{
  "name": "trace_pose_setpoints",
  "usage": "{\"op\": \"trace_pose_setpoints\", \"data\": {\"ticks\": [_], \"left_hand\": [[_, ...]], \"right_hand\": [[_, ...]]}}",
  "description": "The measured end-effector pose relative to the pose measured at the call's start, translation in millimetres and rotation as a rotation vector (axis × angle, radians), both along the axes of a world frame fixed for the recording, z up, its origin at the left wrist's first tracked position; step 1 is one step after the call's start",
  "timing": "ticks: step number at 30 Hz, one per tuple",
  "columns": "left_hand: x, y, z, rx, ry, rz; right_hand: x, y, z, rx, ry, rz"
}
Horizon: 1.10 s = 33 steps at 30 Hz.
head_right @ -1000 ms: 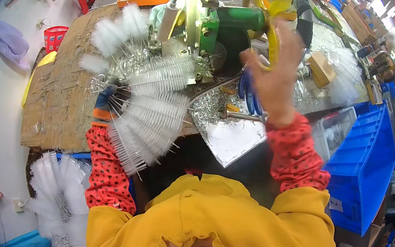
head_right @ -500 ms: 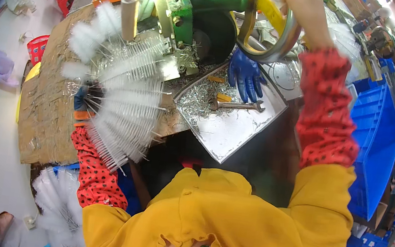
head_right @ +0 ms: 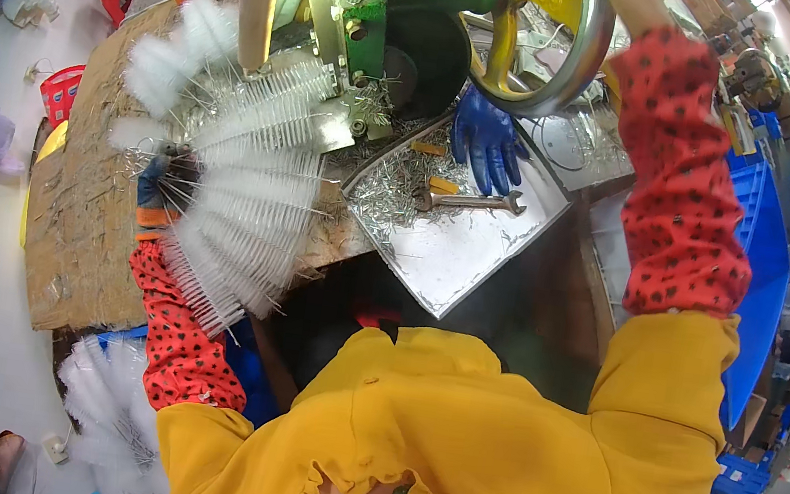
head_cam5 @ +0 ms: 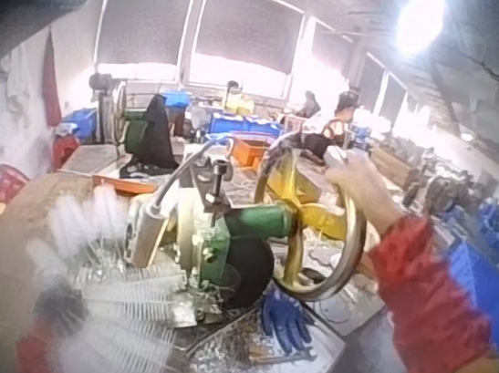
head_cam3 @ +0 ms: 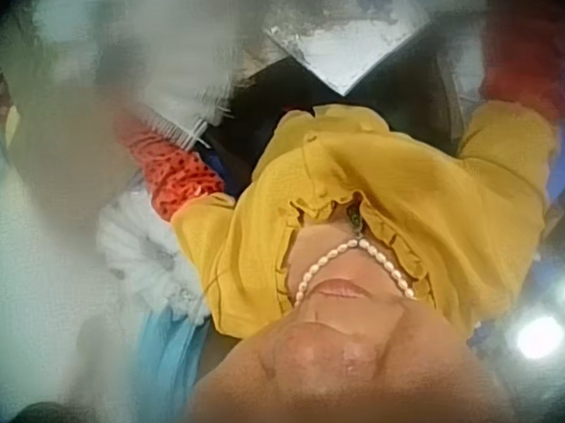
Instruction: Using an industrial machine to secure or assemble white bristle brush heads with metal wire loops.
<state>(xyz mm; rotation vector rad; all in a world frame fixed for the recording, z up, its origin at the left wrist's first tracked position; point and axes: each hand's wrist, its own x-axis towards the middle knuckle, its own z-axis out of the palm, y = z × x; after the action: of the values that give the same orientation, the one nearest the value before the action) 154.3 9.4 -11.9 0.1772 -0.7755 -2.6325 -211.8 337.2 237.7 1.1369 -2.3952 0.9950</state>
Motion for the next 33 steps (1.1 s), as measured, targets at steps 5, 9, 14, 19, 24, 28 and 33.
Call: {"op": "trace_pose_setpoints", "data": {"ticks": [5, 9, 14, 19, 24, 28, 33], "left_hand": [[1, -3, -3, 0.012, 0.008, 0.043], [-5, -6, -3, 0.069, 0.009, -0.005], [-2, -4, 0, 0.026, 0.034, 0.006], [-6, -13, -8, -0.01, 0.011, 0.025], [-3, -12, -7, -0.046, -0.012, 0.001], [-3, -12, -5, -0.053, -0.001, -0.015], [0, -15, -6, -0.051, 0.045, -0.052]], "right_hand": [[38, 22, -83, -0.414, -0.188, -0.097], [58, 47, -161, -0.445, -0.077, -0.055], [67, 35, -105, -0.633, -0.374, 0.165], [1, 34, -41, -0.102, -0.264, 0.027], [-1, -8, 19, 0.19, 0.055, 0.224], [-15, -16, 29, 0.495, 0.609, 0.324], [20, 31, -69, -0.18, 0.034, -0.144]]}}
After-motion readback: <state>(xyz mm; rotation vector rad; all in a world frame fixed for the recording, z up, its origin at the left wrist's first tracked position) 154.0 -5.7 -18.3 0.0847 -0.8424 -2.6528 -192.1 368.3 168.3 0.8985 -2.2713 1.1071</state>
